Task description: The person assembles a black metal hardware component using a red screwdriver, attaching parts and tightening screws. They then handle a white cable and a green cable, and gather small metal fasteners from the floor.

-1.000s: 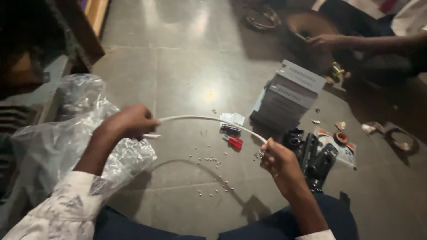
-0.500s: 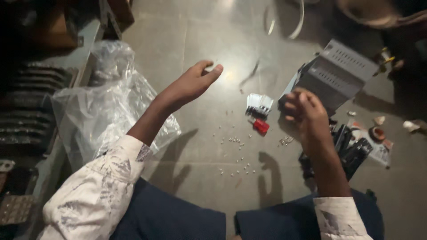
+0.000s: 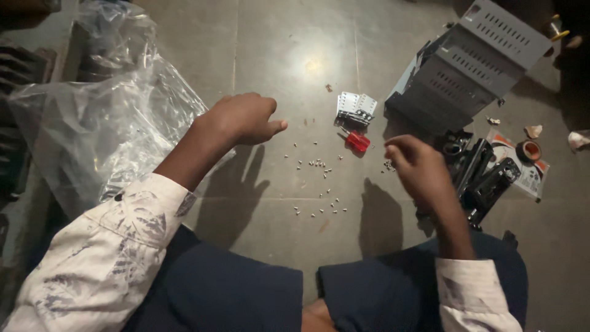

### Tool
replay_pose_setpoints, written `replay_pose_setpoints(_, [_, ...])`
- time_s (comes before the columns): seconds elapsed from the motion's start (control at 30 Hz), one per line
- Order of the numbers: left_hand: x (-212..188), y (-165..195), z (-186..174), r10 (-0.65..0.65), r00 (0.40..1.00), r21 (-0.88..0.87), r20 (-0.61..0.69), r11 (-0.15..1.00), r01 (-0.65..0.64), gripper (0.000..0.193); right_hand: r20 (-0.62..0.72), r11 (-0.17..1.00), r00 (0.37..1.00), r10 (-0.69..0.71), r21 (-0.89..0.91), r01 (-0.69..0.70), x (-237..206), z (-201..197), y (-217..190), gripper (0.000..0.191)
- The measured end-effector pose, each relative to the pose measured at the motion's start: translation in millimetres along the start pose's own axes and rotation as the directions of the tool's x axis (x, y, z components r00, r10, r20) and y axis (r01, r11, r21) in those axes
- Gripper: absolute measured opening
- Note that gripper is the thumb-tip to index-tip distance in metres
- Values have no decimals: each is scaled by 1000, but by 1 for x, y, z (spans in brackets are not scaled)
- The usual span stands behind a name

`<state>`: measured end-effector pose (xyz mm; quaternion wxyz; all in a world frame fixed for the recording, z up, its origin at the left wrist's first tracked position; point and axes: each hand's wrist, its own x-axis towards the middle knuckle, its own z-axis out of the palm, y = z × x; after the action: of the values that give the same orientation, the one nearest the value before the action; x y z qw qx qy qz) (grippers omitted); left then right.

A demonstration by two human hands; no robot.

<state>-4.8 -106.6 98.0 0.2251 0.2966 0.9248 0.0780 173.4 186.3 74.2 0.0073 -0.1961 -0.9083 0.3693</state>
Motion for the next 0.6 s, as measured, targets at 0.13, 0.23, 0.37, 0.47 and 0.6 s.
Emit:
replay_pose_setpoints(0.13, [6, 8, 9, 28, 999, 65, 21, 997, -29, 47, 97, 982, 981, -169, -74, 176, 9, 34, 2, 32])
replay_pose_setpoints(0.23, [6, 18, 19, 53, 997, 77, 51, 995, -57, 44, 147, 943, 949, -279, -146, 300, 9, 54, 4, 35])
replay_pose_setpoints(0.37, [4, 22, 28, 57, 994, 89, 90, 994, -65, 42, 44, 886, 927, -373, -280, 370, 7, 73, -2, 34])
replay_pose_setpoints(0.47, [2, 22, 33, 64, 993, 115, 95, 991, -75, 41, 42, 880, 932, -359, -316, 353, 2, 83, -9, 36])
replay_pose_setpoints(0.6, [-1, 24, 36, 84, 993, 123, 84, 988, -94, 41, 142, 884, 908, -394, -213, 417, -10, 95, -14, 37])
